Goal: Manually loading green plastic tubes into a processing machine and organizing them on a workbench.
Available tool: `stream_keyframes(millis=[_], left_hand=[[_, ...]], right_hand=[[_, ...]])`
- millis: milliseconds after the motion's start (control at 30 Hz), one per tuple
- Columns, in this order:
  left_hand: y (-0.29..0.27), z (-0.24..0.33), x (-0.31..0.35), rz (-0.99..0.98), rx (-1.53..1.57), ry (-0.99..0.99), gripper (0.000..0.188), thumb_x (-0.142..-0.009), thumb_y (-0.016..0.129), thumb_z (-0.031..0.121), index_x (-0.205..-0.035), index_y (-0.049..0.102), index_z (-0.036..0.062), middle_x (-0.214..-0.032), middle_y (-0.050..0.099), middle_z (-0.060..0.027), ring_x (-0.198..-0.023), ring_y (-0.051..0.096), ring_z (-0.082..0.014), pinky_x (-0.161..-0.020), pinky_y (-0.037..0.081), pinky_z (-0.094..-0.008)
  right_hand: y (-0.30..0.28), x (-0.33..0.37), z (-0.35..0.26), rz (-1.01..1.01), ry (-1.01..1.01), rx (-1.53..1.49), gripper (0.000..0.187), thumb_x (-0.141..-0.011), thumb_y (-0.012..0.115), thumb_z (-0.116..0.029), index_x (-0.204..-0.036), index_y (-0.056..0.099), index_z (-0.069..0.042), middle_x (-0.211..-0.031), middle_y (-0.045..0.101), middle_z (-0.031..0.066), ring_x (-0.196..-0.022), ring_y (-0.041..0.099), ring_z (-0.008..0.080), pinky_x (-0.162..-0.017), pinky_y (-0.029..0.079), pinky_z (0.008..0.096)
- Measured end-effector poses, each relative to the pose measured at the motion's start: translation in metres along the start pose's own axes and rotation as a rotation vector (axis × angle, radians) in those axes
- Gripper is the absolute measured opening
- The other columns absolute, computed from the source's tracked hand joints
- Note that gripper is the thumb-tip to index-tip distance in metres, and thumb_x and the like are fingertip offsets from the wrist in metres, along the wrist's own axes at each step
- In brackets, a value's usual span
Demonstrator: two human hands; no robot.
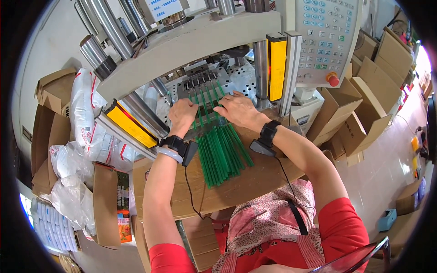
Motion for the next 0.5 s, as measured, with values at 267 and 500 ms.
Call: stream_keyframes(millis=[267,500], left_hand=[[-0.023,0.007,0.016,-0.023,0.038,-0.023,0.024,-0.077,0.066,0.032,-0.088,0.072,0.0121,-0.085,0.070,-0.0126,-0.087,0.066,-0.0332,-0.076,0.051,-0.0423],[-0.042,-0.012,0.045,-0.052,0.110,-0.040,0.029,-0.077,0.066,0.036,-0.091,0.071,0.0103,-0.084,0.070,-0.0119,-0.086,0.067,-0.0307,-0.074,0.051,-0.0398]], right_hand=[[-0.001,-0.003,0.009,-0.103,0.037,-0.053,0.035,-0.094,0.052,-0.037,-0.091,0.065,-0.005,-0.093,0.066,0.0092,-0.096,0.062,0.0269,-0.099,0.041,0.0424],[-0.063,0.045,-0.008,0.042,-0.059,-0.040,0.029,-0.091,0.057,-0.034,-0.099,0.065,-0.007,-0.102,0.065,0.0090,-0.100,0.061,0.0265,-0.102,0.038,0.0441]])
Point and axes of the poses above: each hand's wrist, its own x-axis away from the middle knuckle, its own y-axis out of the palm, z = x × y, the point moved 7 cm from there along -x, towards the middle knuckle
